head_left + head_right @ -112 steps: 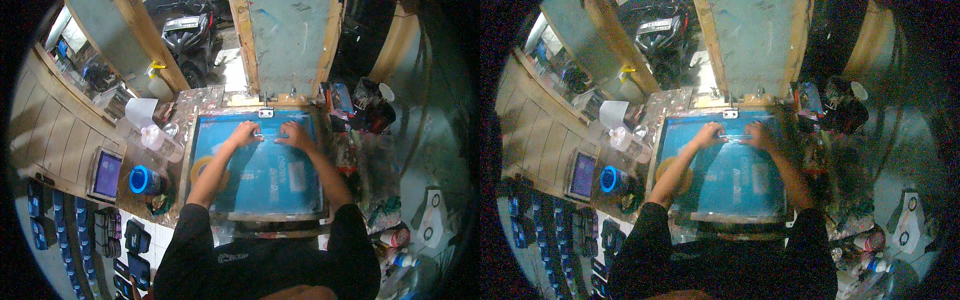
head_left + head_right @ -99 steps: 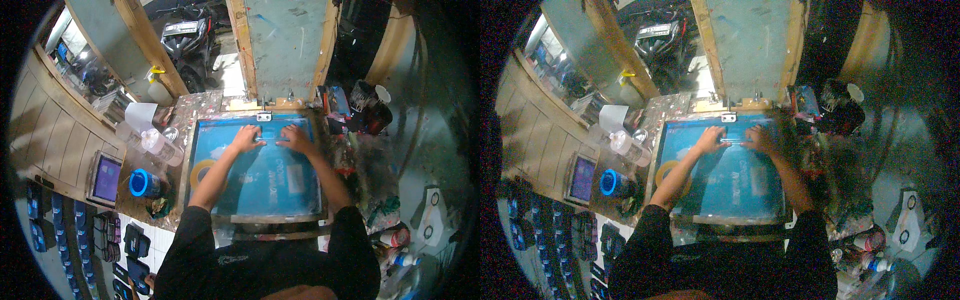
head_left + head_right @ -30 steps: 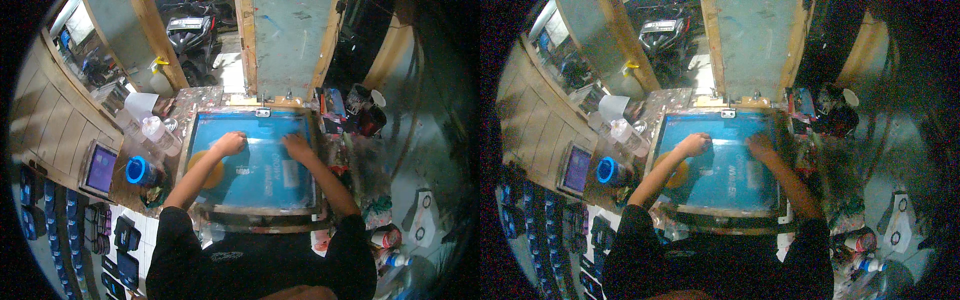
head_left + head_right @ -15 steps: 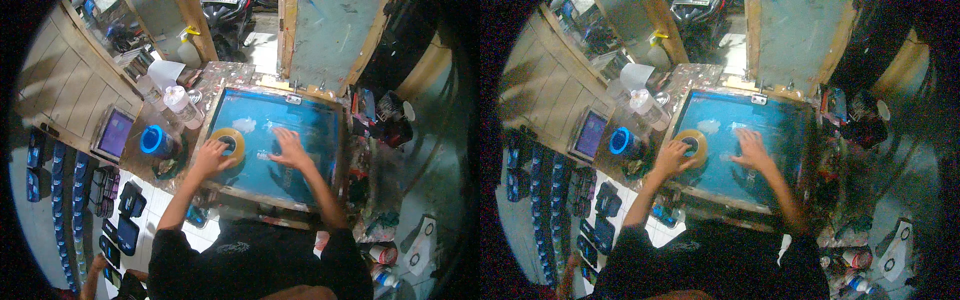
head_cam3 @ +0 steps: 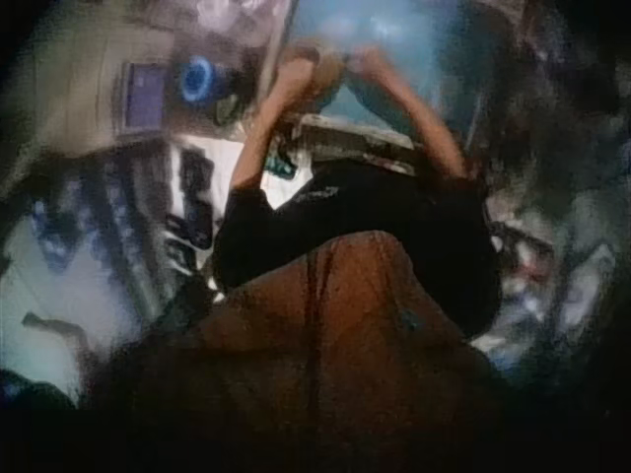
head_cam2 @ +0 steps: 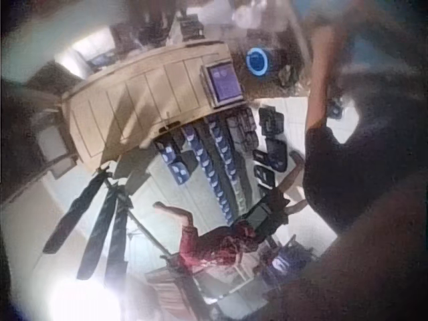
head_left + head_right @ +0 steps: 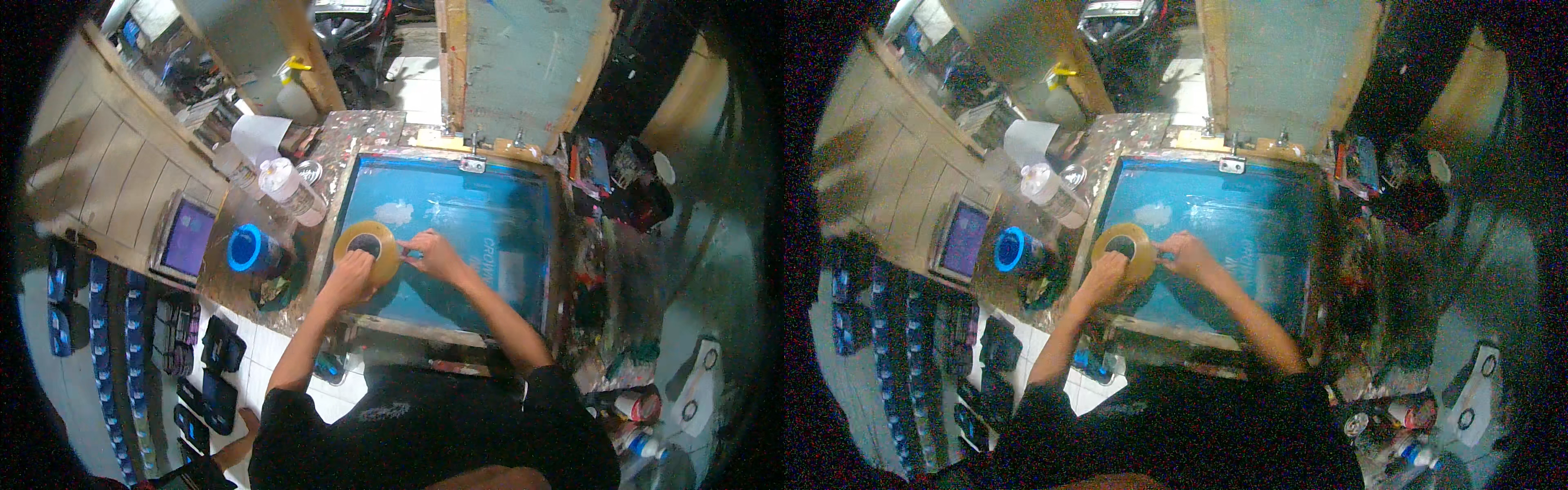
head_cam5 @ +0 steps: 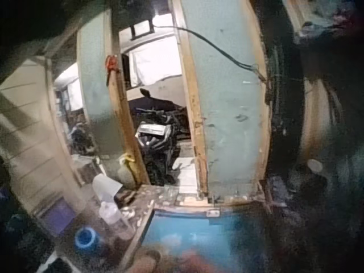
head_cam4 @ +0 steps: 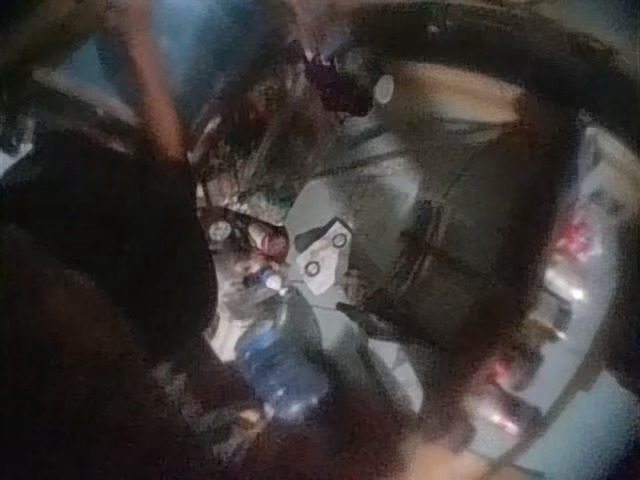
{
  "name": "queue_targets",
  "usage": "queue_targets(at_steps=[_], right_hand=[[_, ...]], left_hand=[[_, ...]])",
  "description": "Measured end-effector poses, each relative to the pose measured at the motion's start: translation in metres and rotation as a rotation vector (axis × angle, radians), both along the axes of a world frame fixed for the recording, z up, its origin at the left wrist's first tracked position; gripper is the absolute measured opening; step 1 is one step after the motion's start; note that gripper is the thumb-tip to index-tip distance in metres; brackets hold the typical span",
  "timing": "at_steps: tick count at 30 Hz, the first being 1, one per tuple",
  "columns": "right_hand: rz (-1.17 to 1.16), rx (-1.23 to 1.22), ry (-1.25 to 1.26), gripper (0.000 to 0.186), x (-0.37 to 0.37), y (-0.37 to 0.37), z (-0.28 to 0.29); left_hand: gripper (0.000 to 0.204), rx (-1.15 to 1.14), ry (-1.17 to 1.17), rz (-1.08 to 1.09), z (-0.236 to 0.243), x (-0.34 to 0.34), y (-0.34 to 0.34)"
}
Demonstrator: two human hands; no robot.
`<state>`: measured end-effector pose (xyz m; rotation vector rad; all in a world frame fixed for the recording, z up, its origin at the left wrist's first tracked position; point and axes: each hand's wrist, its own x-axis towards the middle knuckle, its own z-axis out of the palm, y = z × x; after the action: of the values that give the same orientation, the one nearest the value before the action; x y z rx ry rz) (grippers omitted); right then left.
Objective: The person prepares a screen for printing by applying strips of adhesive tape along the inside edges of the frame and over the screen mesh to seal gaps.
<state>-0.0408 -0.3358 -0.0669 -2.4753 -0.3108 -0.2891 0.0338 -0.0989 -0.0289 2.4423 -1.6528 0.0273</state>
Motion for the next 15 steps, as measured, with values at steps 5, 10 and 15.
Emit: queue_targets(at_steps=[5,10,15], right_hand=[[0.031,0.461,-0.054,0.021,-0.040,0.005,0.070],[-0.018,0.940,0.451,0.023,-0.102,-0.013,0.092],[-0.411,0.929,0.405,0.016,-0.209,-0.072,0.061]], left_hand=[[0.049,-0.007,0.273,-0.026,0.103,-0.031,-0.005],[0.057,0.203,0.588,-0.043,0.174,-0.047,-0.020],[0.068,0.641,0.643,-0.034,0.162,-0.020,-0.031]])
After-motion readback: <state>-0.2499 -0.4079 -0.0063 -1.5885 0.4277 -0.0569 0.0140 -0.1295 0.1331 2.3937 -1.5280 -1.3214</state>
